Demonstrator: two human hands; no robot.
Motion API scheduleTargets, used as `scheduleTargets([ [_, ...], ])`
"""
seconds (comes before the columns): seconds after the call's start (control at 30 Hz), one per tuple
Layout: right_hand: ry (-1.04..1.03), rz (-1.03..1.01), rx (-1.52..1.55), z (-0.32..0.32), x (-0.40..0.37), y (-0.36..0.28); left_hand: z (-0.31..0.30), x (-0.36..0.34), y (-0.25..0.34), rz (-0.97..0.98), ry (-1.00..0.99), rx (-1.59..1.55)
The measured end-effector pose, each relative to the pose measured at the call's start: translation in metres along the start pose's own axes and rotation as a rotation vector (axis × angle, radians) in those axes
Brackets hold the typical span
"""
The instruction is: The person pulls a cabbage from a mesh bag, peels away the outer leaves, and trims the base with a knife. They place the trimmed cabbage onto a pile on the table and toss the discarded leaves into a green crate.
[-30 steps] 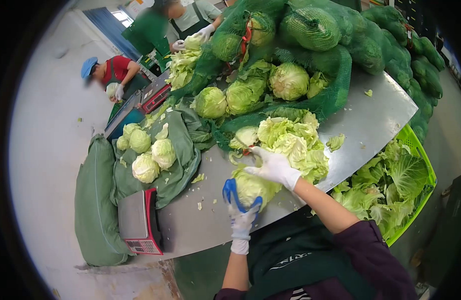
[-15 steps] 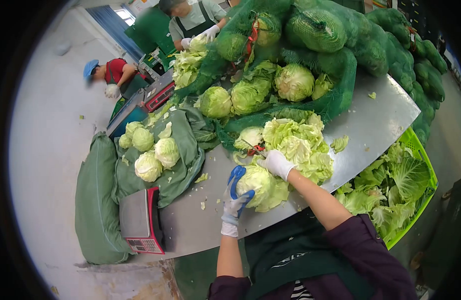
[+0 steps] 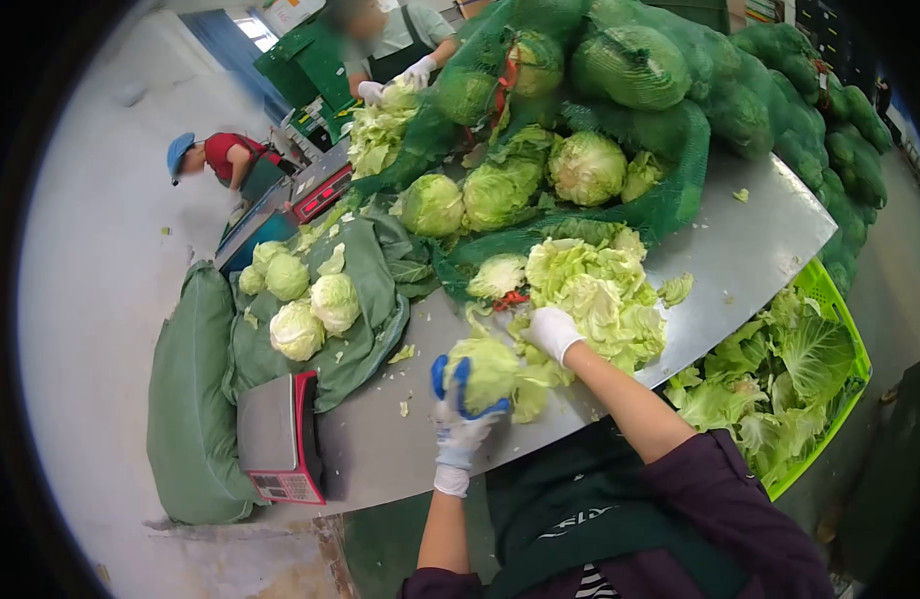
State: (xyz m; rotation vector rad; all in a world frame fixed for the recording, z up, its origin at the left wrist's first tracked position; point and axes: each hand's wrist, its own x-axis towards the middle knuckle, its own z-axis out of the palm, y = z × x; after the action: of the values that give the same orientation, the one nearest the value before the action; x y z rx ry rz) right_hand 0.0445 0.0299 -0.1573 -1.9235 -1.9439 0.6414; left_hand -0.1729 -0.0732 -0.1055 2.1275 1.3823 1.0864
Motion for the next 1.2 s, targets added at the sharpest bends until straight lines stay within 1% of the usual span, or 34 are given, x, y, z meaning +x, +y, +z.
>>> scheduleTargets([
  [0.03, -0.016, 0.005, 0.025, -0.003, -0.001, -0.001, -0.005, -0.005, -0.015, 0.038, 0.093, -0.014],
  [0.07, -0.029, -0.007, 0.029, -0.004, -0.006, -0.003, -0.004, -0.013, -0.028, 0.025, 0.099, -0.003],
  [0.13, -0.068, 0.034, 0.057, -0.016, -0.008, -0.009, -0.002, -0.018, -0.044, -0.342, 0.276, -0.771],
  [0.17, 0.008, 0.007, 0.154, -0.017, -0.014, -0.012, 0.002, -0.017, -0.046, -0.302, 0.308, -0.587],
  [0.2, 0.004, -0.004, 0.148, -0.022, -0.023, -0.024, 0.004, -0.017, -0.044, -0.303, 0.321, -0.587],
  [0.27, 0.150, -0.093, 0.447, -0.037, -0.046, -0.052, 0.008, -0.014, -0.038, -0.098, 0.267, -0.185],
  [0.3, 0.146, -0.089, 0.442, -0.038, -0.055, -0.062, 0.004, -0.008, -0.021, -0.089, 0.232, -0.054],
  [0.37, -0.136, -0.179, 0.322, -0.039, -0.067, -0.074, 0.006, -0.008, -0.024, -0.073, 0.236, -0.044],
  [0.4, -0.131, -0.176, 0.321, -0.038, -0.066, -0.072, 0.006, -0.006, -0.027, -0.046, 0.247, -0.028],
  [0.43, -0.193, -0.075, 0.273, -0.036, -0.064, -0.066, 0.007, -0.006, -0.035, -0.043, 0.247, -0.031],
  [0.47, -0.255, 0.021, 0.222, -0.033, -0.060, -0.059, 0.006, -0.009, -0.047, -0.132, 0.260, -0.279],
  [0.5, -0.137, 0.047, 0.187, -0.022, -0.052, -0.040, 0.004, -0.011, -0.054, -0.223, 0.272, -0.525],
  [0.53, -0.020, 0.071, 0.152, -0.014, -0.047, -0.018, -0.001, -0.011, -0.054, -0.224, 0.282, -0.524],
  [0.6, -0.024, 0.223, 0.009, -0.046, -0.048, -0.011, -0.015, -0.011, -0.047, -0.463, 0.363, -1.106],
  [0.63, -0.024, 0.217, 0.005, -0.062, -0.055, -0.020, -0.019, -0.015, -0.045, -0.412, 0.347, -1.106],
  [0.7, 0.063, 0.120, 0.019, -0.092, -0.069, -0.038, -0.021, -0.016, -0.026, -0.400, 0.350, -1.118],
  [0.73, 0.061, 0.129, 0.015, -0.093, -0.073, -0.044, -0.018, -0.019, -0.019, -0.400, 0.349, -1.130],
  [0.77, 0.129, -0.029, 0.140, -0.092, -0.078, -0.053, -0.013, -0.022, -0.025, -0.403, 0.345, -1.132],
  [0.8, 0.200, -0.189, 0.263, -0.091, -0.082, -0.062, -0.011, -0.020, -0.015, -0.407, 0.340, -1.142],
  [0.83, 0.203, -0.183, 0.255, -0.091, -0.086, -0.075, -0.013, -0.012, 0.002, -0.376, 0.269, -1.046],
  [0.87, 0.216, -0.267, 0.268, -0.092, -0.090, -0.089, -0.014, -0.006, 0.017, -0.341, 0.198, -0.948],
  [0.9, 0.230, -0.351, 0.282, -0.093, -0.092, -0.094, -0.014, -0.001, 0.027, -0.337, 0.191, -0.954],
  [0.93, 0.236, -0.345, 0.280, -0.096, -0.091, -0.091, -0.014, 0.002, 0.035, -0.338, 0.147, -0.989],
  [1.0, 0.032, -0.361, 0.303, -0.102, -0.086, -0.086, -0.011, 0.004, 0.040, -0.336, 0.100, -1.023],
  [1.03, 0.055, -0.352, 0.368, -0.102, -0.086, -0.081, -0.009, 0.004, 0.040, -0.339, 0.073, -1.069],
  [1.1, 0.376, -0.446, 0.279, -0.090, -0.067, -0.050, -0.003, 0.000, 0.036, -0.342, 0.045, -1.112],
  [1.17, 0.334, -0.131, 0.418, -0.125, -0.068, -0.038, 0.011, -0.007, 0.024, -0.368, 0.173, -1.202],
  [1.2, 0.340, -0.072, 0.347, -0.127, -0.062, -0.019, 0.014, -0.010, 0.017, -0.366, 0.172, -1.202],
])
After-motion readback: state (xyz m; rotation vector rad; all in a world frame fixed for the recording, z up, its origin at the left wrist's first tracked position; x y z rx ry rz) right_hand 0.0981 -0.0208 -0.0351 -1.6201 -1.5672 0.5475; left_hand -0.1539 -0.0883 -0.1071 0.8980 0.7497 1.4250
